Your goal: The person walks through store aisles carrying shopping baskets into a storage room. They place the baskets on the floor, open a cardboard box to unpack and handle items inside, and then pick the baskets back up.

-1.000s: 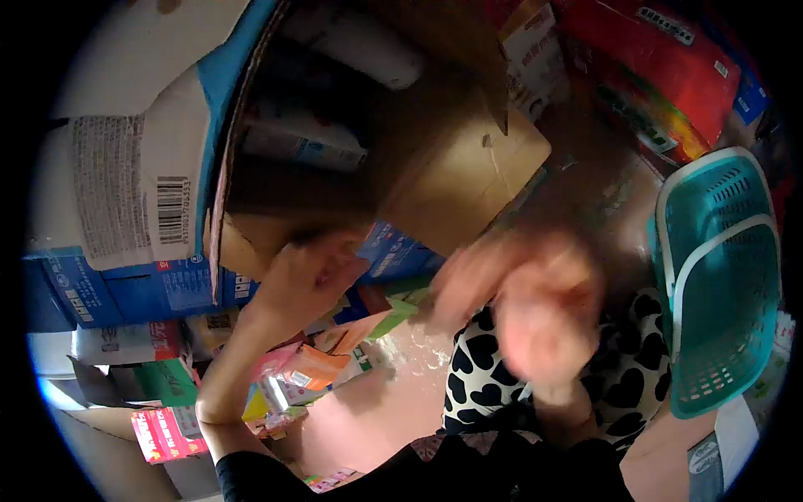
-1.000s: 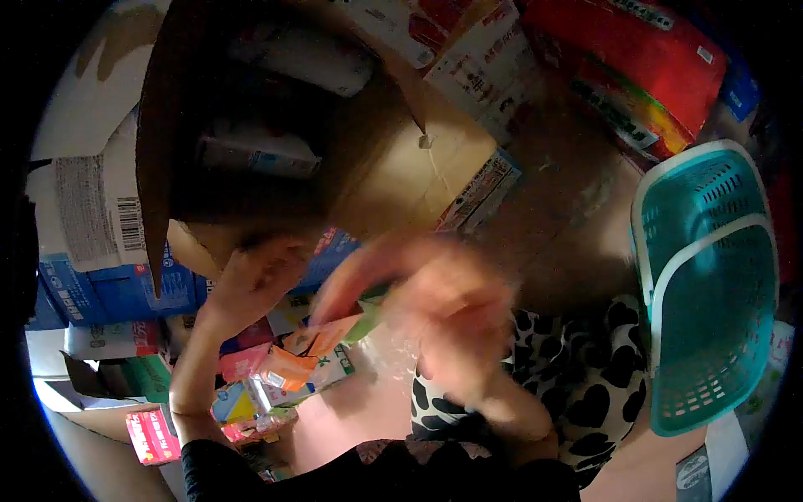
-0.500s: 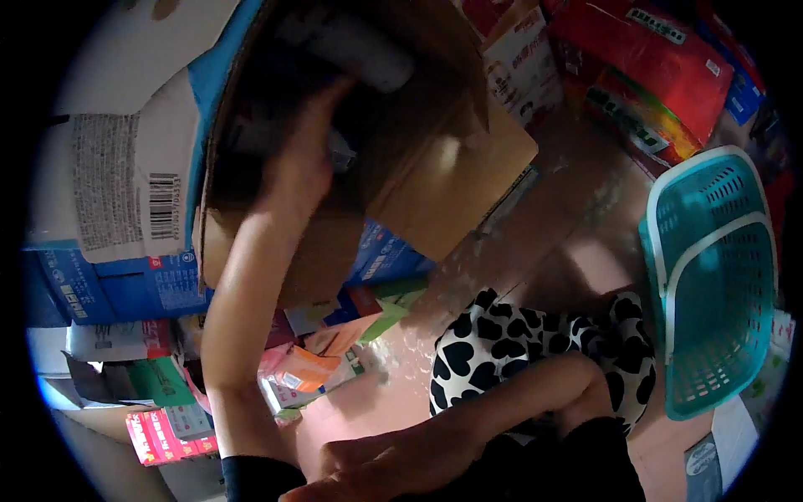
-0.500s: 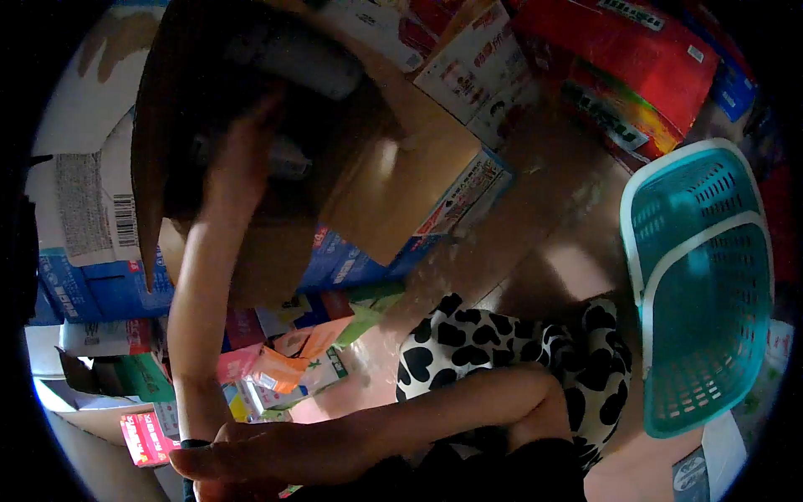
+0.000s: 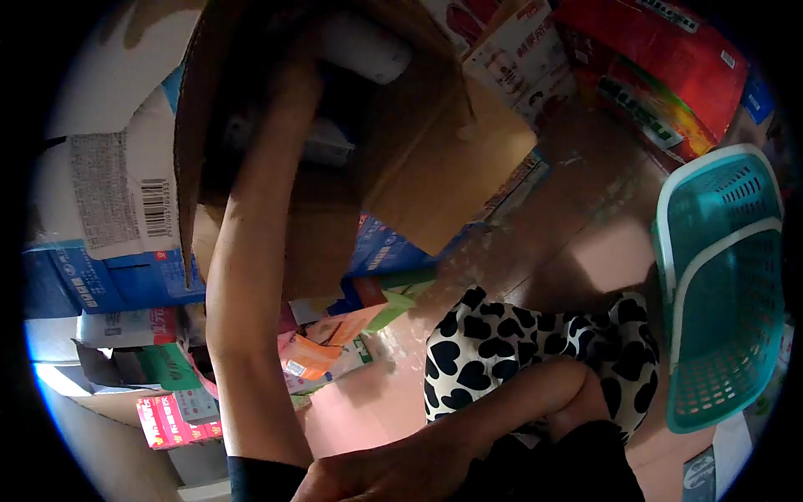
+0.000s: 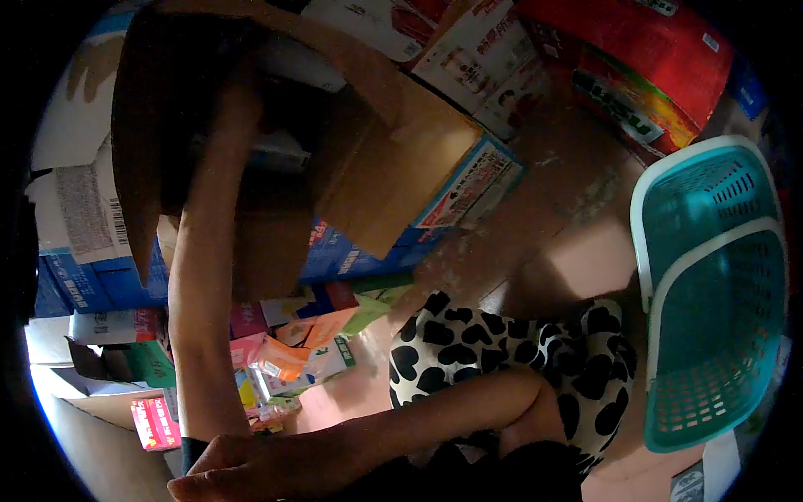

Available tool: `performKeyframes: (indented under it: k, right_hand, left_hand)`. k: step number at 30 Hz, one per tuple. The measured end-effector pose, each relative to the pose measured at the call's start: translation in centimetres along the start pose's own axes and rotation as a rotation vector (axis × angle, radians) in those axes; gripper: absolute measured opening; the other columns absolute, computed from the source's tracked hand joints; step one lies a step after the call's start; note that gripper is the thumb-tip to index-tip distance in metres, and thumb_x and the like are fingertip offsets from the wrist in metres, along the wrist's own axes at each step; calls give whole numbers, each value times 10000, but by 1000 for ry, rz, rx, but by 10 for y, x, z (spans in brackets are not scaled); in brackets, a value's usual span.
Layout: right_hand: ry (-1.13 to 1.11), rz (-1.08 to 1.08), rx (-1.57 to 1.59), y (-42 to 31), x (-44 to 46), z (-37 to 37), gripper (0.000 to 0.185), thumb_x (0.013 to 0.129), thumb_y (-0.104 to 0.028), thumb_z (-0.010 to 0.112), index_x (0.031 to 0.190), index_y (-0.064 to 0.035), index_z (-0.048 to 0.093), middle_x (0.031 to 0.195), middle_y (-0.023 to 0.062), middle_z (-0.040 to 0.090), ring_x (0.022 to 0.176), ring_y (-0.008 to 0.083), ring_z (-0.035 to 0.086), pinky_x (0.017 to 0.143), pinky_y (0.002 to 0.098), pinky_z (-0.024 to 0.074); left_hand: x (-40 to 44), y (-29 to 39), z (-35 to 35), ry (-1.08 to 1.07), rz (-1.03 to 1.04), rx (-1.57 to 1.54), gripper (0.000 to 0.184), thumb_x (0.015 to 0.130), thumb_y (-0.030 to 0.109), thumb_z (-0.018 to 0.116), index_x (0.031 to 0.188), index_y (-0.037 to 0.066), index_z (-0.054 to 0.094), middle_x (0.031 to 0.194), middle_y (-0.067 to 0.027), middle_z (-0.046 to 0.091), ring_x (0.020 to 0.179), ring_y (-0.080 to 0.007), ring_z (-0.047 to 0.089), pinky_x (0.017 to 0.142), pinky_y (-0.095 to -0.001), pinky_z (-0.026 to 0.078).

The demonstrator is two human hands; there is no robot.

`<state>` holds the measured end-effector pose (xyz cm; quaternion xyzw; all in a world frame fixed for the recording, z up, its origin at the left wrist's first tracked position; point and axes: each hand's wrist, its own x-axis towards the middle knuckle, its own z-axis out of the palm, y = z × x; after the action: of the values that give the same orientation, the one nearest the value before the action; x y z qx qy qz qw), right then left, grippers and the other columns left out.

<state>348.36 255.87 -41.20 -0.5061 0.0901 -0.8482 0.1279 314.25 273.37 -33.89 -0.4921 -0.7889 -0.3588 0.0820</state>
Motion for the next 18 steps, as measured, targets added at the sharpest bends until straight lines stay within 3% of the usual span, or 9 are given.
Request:
performKeyframes:
  k: [1, 3, 6, 8, 9, 18]
  right_hand:
    - [-7, 3, 5, 0, 1, -1, 268, 889, -165, 532, 1099, 1, 508, 1030, 152, 568, 907, 229, 550, 790, 344, 438]
    - [-9, 1, 13, -1, 1, -2, 264, 891, -172, 531, 1092, -2, 510, 1022, 150, 567, 899, 226, 548, 784, 341, 437]
    - [-14, 8, 24, -2, 1, -3, 258, 894, -181, 530, 1083, -6, 513, 1011, 146, 566, 886, 222, 545, 774, 336, 434]
    - [-18, 10, 32, -3, 2, -4, 255, 896, -188, 529, 1076, -8, 514, 1003, 143, 566, 877, 218, 544, 768, 333, 432]
    - [-20, 12, 40, -4, 3, -4, 253, 897, -191, 529, 1073, -9, 515, 1000, 142, 566, 873, 217, 543, 765, 332, 431]
    - [-22, -2, 22, -15, 4, -7, 243, 905, -220, 525, 1043, -20, 523, 966, 130, 563, 833, 203, 534, 735, 319, 424]
  left_hand:
    - [-18, 35, 10, 23, -14, 192, 445, 878, 307, 605, 1277, 120, 542, 1276, -67, 528, 1136, -241, 493, 930, -418, 421]
    - [-27, 45, 13, 44, -26, 382, 452, 877, 313, 607, 1279, 117, 542, 1283, -69, 525, 1139, -248, 490, 931, -416, 422]
    - [-31, 34, 6, -157, 104, -177, 453, 883, 312, 590, 1286, 112, 540, 1305, -77, 514, 1168, -260, 469, 960, -410, 408]
    - [-38, 77, 11, -3, -526, -227, 423, 892, 274, 566, 1287, 123, 544, 1324, -77, 502, 1214, -268, 435, 1018, -387, 361]
    - [-37, 76, 11, 9, -580, -245, 439, 881, 278, 579, 1288, 120, 540, 1320, -81, 503, 1211, -267, 437, 1014, -388, 363]
    - [-19, 33, 5, -23, -374, -246, 598, 775, 312, 700, 1294, 90, 501, 1289, -108, 510, 1180, -264, 457, 980, -396, 383]
